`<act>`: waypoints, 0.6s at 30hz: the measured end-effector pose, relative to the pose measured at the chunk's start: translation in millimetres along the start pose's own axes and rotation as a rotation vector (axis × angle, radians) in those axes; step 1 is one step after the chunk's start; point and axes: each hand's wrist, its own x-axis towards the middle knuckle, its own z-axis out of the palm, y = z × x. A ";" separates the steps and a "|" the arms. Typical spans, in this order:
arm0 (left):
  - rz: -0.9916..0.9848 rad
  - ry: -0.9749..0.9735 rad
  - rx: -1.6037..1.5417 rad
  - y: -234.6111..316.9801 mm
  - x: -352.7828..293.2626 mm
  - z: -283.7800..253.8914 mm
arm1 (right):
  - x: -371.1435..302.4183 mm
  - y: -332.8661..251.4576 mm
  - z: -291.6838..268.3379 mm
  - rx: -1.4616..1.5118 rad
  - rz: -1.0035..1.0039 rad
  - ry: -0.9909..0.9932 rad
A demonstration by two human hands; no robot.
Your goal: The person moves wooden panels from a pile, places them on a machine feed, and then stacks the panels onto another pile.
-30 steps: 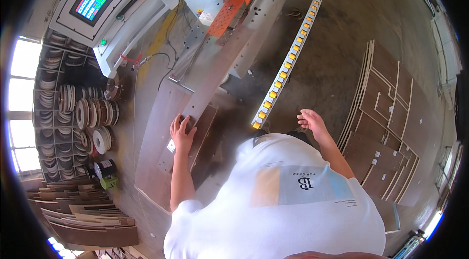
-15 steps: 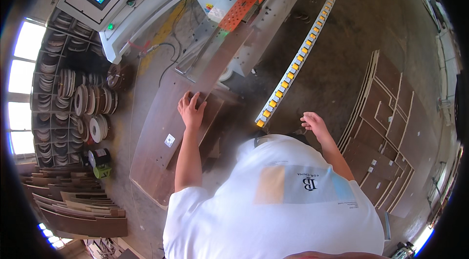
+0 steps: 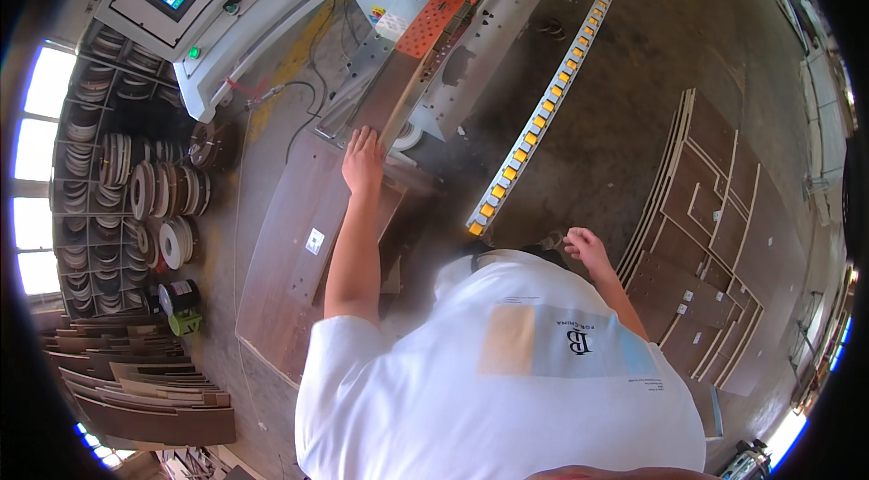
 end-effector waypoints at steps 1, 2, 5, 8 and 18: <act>-0.004 0.000 0.011 -1.8 6.8 3.8 | 0.6 4.0 -1.4 -0.006 0.003 0.001; 0.004 -0.018 0.052 0.4 15.3 5.4 | 0.6 10.3 -3.9 -0.010 0.009 0.006; -0.051 -0.069 0.039 -1.1 31.8 14.8 | -3.4 28.7 -10.6 -0.014 0.034 0.023; -0.023 -0.114 0.077 6.5 50.6 19.6 | 6.1 81.9 -26.3 0.066 0.060 0.065; -0.018 -0.176 0.067 49.5 113.1 53.6 | -19.8 97.9 -31.0 0.119 0.112 0.109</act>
